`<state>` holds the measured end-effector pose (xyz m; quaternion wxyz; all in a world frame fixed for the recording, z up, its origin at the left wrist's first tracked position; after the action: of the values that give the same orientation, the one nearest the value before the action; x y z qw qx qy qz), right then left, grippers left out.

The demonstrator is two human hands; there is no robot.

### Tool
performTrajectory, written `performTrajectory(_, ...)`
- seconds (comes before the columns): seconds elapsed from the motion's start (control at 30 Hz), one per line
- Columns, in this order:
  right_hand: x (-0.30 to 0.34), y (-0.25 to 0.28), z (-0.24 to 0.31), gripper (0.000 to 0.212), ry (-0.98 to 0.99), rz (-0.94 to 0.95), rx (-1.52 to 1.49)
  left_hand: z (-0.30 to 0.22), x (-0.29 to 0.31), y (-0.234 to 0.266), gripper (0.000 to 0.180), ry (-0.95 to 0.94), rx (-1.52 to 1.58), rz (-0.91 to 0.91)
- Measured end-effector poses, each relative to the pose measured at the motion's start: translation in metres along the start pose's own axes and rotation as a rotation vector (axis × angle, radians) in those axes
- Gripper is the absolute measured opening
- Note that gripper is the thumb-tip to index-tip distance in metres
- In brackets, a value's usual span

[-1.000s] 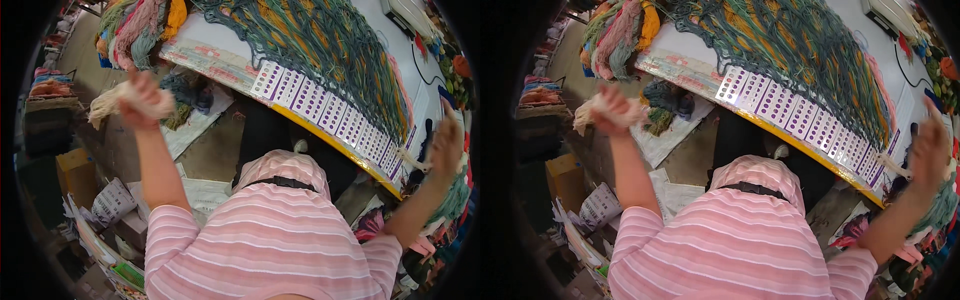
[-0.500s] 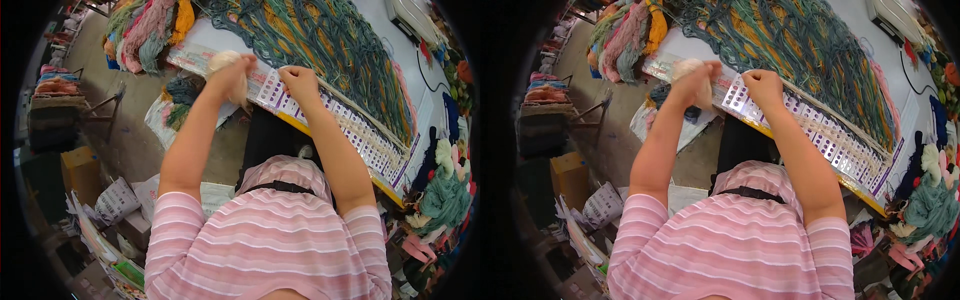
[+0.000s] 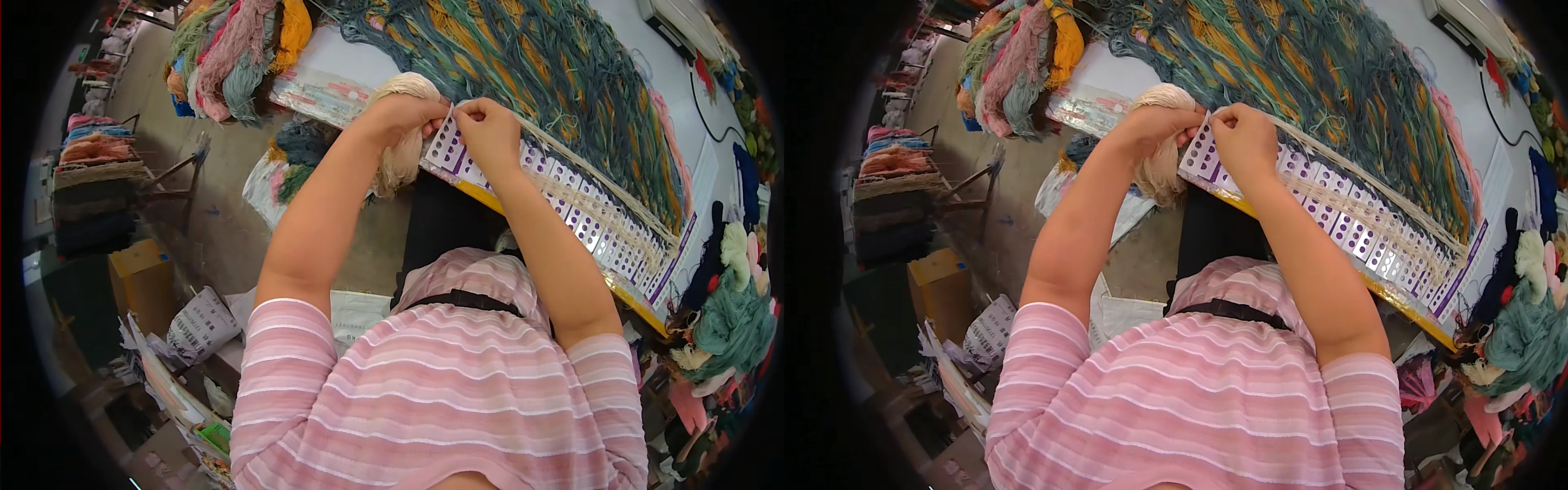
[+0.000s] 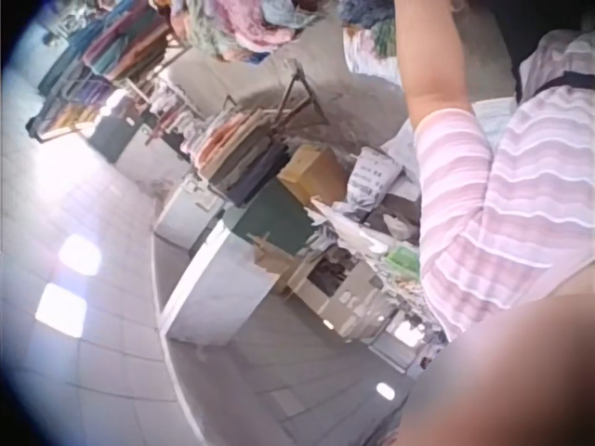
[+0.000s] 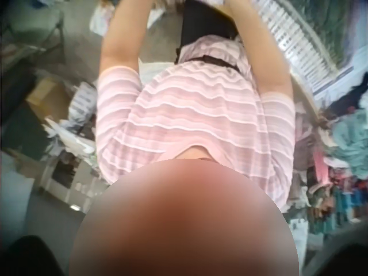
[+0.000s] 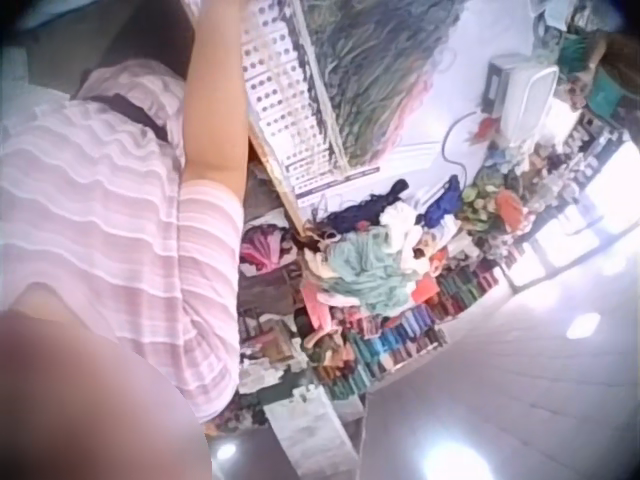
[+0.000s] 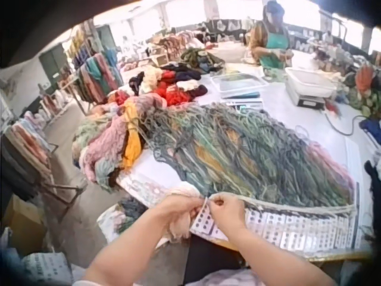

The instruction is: Sorting and threading individual embroidery yarn strands into a numbered organizer card.

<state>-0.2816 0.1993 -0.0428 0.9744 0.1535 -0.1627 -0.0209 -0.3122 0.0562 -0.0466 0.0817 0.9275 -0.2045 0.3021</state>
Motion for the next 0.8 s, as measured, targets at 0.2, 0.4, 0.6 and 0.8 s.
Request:
performTrajectory(0.2,0.013,0.003,0.005,0.015,0.478,-0.113,0.083,-0.002,-0.005,-0.002,0.011,-0.060,-0.049,-0.037)
performTrajectory(0.4,0.021,0.007,0.017,0.022,0.512,-0.094,0.329,0.012,0.014,0.070,0.013,-0.245,0.355,-0.496)
performTrajectory(0.6,0.023,0.011,0.027,0.014,0.480,-0.084,0.807,-0.020,0.024,0.066,0.027,-0.247,0.605,-0.210)
performTrajectory(0.8,0.018,0.019,0.035,0.015,0.801,-0.233,0.652,-0.014,0.029,0.042,0.016,-0.235,0.711,0.027)
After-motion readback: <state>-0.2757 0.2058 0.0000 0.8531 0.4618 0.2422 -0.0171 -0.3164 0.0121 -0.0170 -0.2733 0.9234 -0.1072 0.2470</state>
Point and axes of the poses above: each hand's wrist, its own x-axis away from the middle knuckle, its own y-axis out of the back of the hand, z = x × y, the point moved 5 cm from there along -x, towards the middle knuckle, and after that the axes turned 1 degree about -x, right-handed, at the moved point
